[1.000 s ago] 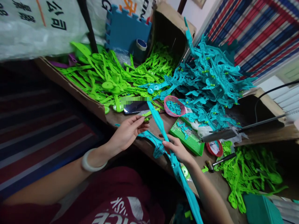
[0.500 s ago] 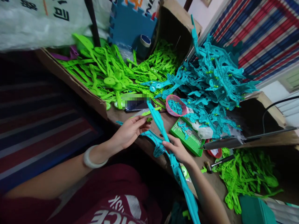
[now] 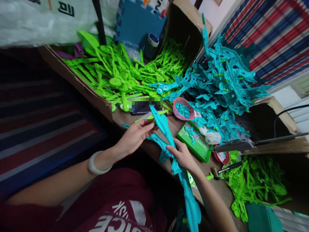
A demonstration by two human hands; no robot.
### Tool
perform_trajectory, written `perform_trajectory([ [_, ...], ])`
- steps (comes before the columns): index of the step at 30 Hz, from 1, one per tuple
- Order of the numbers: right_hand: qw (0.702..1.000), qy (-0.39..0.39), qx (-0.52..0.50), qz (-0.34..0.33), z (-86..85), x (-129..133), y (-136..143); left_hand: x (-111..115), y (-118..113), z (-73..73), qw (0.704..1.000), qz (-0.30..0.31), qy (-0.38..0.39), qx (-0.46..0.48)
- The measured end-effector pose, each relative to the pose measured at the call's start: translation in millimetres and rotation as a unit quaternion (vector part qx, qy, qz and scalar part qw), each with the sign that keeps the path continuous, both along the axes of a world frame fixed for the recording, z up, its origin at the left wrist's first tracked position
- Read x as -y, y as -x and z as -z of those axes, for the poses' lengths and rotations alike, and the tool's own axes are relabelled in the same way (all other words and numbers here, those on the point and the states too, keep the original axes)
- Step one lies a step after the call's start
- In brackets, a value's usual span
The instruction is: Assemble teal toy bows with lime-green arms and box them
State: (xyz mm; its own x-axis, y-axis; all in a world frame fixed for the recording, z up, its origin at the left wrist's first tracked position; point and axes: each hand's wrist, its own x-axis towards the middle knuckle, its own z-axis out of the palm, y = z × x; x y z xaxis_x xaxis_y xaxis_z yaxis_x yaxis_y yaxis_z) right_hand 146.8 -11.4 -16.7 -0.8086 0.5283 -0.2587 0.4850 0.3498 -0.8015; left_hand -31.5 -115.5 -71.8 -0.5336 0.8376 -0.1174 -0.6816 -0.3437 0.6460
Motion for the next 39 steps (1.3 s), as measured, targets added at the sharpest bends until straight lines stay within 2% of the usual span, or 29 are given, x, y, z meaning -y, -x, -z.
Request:
perform_trajectory([
  [7,0.998,-0.026,0.019,-0.048,-5.7,6.6,2.9,11.1,25.9,11.2,0.994,0.081,0.036,-0.059],
  [11,0.997,-0.044,0.031,-0.054,-3.5,7.9,7.5,12.4,27.0,10.1,0.993,0.028,0.040,-0.105],
  [15,0.998,-0.029,0.016,-0.054,2.0,6.0,12.3,7.5,21.2,13.1,0.990,-0.031,0.040,-0.135],
  [22,0.998,-0.023,0.020,-0.048,6.8,2.1,16.6,-2.6,25.6,25.1,0.991,0.002,0.060,-0.122],
  [28,0.997,-0.028,0.050,-0.048,7.2,-1.5,16.5,15.9,35.3,27.6,0.975,0.007,0.110,-0.194],
  [30,0.996,-0.041,0.062,-0.046,8.0,-1.5,17.7,29.5,40.3,30.3,0.953,-0.023,0.143,-0.267],
  [31,0.995,-0.055,0.073,-0.045,8.5,-1.0,18.7,37.1,43.1,32.4,0.930,-0.054,0.164,-0.323],
  [33,0.989,-0.094,0.102,-0.047,10.1,0.7,21.7,51.8,48.5,38.0,0.862,-0.136,0.201,-0.445],
  [35,0.980,-0.136,0.130,-0.059,12.0,3.2,25.8,63.8,52.8,45.0,0.799,-0.205,0.221,-0.520],
  [37,0.969,-0.173,0.160,-0.077,13.8,6.2,30.8,71.8,54.7,52.8,0.765,-0.228,0.232,-0.555],
  [39,0.956,-0.204,0.191,-0.095,14.8,9.4,36.0,75.7,54.2,60.7,0.744,-0.230,0.236,-0.581],
])
